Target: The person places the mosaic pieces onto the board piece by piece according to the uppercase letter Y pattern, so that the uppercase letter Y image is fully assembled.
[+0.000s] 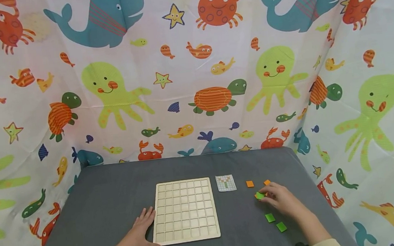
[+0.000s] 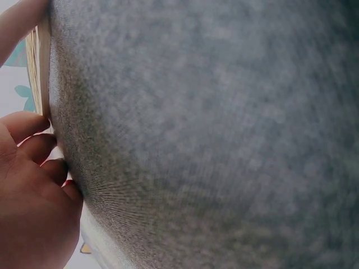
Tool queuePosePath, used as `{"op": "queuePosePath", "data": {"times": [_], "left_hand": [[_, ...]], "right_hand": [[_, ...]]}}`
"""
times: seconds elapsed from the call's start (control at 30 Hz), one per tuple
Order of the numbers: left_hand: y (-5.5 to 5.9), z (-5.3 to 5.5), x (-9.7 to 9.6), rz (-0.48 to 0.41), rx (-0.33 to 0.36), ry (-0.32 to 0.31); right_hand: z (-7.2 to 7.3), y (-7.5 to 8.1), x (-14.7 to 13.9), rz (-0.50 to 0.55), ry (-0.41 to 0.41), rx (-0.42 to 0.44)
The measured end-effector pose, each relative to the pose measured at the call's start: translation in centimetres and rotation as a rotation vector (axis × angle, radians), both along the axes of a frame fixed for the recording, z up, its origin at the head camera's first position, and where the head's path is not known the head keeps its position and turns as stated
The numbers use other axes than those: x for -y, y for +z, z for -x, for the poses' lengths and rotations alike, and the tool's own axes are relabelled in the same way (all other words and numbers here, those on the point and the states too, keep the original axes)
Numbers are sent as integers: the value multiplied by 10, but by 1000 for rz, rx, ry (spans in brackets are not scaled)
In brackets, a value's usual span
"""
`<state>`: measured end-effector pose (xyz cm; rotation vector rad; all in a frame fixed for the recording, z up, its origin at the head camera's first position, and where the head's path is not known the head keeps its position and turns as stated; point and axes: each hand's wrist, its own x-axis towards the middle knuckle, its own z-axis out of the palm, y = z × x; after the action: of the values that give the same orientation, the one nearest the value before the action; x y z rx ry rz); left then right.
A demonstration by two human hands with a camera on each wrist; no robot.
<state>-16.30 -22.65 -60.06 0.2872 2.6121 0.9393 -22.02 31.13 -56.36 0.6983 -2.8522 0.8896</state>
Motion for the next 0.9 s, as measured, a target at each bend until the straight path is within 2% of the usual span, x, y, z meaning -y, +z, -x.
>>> {"op": "queuePosePath", "data": {"times": [0.53,0.77,0.9], "left_hand": [[-3,3,1,4,19,9],[-2,2,0,9,17,6],[-4,3,0,11,13,16]], "right_hand": [[5,0,19,3,8,-12],[5,3,25,8,-7,38],[5,3,28,23,7,27]]}}
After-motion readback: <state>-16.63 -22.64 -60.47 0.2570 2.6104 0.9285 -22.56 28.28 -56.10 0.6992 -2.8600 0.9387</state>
